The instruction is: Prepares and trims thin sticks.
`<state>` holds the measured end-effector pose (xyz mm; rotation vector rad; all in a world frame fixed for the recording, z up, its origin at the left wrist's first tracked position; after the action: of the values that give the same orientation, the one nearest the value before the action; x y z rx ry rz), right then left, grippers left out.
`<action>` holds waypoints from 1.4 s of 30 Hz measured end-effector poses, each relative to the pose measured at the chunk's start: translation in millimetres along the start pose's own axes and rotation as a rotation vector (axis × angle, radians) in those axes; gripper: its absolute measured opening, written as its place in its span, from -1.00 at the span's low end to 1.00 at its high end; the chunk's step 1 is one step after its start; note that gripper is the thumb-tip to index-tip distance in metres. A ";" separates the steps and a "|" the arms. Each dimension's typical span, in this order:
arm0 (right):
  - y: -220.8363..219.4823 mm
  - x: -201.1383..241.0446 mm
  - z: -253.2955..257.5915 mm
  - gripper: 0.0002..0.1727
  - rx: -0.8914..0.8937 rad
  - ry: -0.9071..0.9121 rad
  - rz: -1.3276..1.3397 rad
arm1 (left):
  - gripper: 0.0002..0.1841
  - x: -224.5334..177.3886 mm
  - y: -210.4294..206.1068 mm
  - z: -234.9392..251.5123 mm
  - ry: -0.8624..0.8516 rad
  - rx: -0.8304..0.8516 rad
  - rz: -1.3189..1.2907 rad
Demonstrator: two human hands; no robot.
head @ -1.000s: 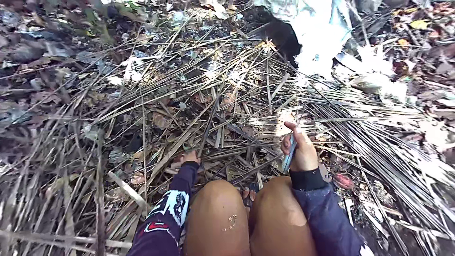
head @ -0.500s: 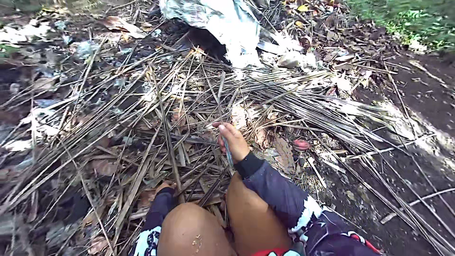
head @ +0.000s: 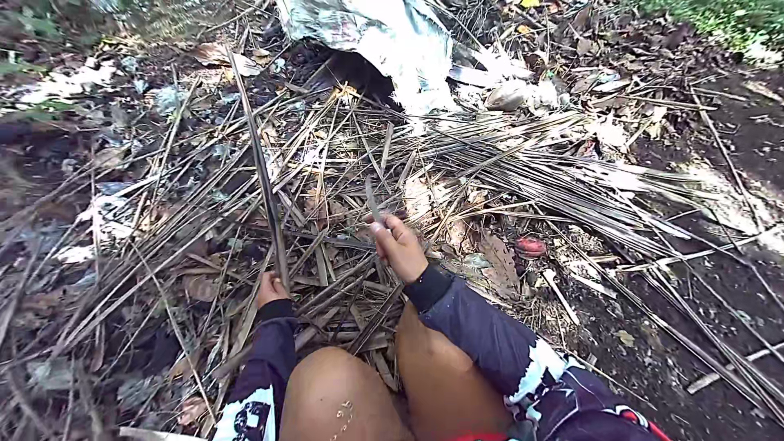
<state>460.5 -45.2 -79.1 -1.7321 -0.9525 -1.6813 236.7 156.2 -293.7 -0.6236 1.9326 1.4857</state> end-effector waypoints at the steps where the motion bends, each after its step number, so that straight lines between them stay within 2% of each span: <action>1: -7.9 -4.0 1.9 -0.57 0.070 -0.017 -0.059 | -0.62 -11.9 11.3 -3.1 -0.051 -0.058 -0.045; 5: -51.6 -5.6 4.4 -0.32 0.422 -0.136 -0.251 | -0.62 -71.8 55.1 -33.7 -0.241 -0.171 -0.248; 8: -70.2 19.9 6.3 -0.10 0.482 -0.055 -0.236 | -0.61 -112.3 85.7 -57.8 -0.411 -0.146 -0.314; 10: -73.9 44.8 11.5 -0.05 0.465 0.033 -0.173 | -0.60 -122.8 97.1 -68.8 -0.537 -0.103 -0.346; 11: -74.4 55.2 14.4 -0.10 0.469 0.076 -0.113 | -0.58 -124.1 100.6 -73.8 -0.571 -0.074 -0.365; 12: -74.5 61.5 16.9 -0.23 0.468 0.113 -0.029 | -0.56 -125.1 103.2 -79.7 -0.579 -0.037 -0.376; 14: -74.3 64.5 21.1 -0.59 0.450 0.072 0.156 | -0.42 -128.0 107.3 -94.1 -0.593 0.016 -0.280; 16: -73.7 60.3 22.1 -0.66 0.414 -0.029 0.235 | -0.19 -132.4 111.0 -107.1 -0.634 -0.022 -0.107; 17: -73.8 57.2 22.0 -0.65 0.387 -0.060 0.237 | -0.16 -134.6 113.4 -112.1 -0.650 -0.075 -0.050; 20: -74.1 52.1 17.4 -0.66 0.322 -0.142 0.238 | -0.53 -145.0 126.4 -123.2 -0.763 -0.296 0.047; 23: -65.7 48.6 15.9 -0.73 0.312 -0.112 0.281 | -0.76 -155.6 136.5 -129.4 -0.859 -0.293 0.105; 25: -64.0 39.2 12.4 -0.72 0.431 -0.075 0.247 | -0.74 -161.8 141.6 -133.8 -0.776 -0.174 0.079; 28: -76.8 33.6 -0.3 -0.45 0.654 -0.091 0.144 | -0.70 -170.2 140.4 -139.4 -0.531 0.084 -0.124; 31: -88.7 31.6 -8.9 -0.31 0.795 -0.065 0.113 | -0.70 -179.3 137.3 -143.8 -0.406 0.185 -0.314; 35: -91.3 35.1 -14.1 -0.38 0.858 -0.046 0.163 | -0.72 -189.3 138.1 -148.8 -0.433 0.091 -0.269; 38: -89.9 34.1 -12.7 -0.54 0.859 -0.017 0.192 | -0.70 -193.8 139.5 -152.3 -0.490 -0.015 -0.207; 42: -84.3 35.6 -11.9 -0.65 0.881 0.033 0.213 | -0.71 -201.0 137.5 -154.1 -0.389 0.090 -0.331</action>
<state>385.5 0.5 -50.8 -1.1412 -1.1957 -0.9160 253.9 42.5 -29.4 -0.5360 1.5063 1.2013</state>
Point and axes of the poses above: each hand's wrist, its own z-axis towards the middle knuckle, its own y-axis out of the back of the hand, x = y × z, the point moved 7 cm from there along z, towards the middle knuckle, and after that the axes turned 2 degrees about -x, right-handed, at the moved point
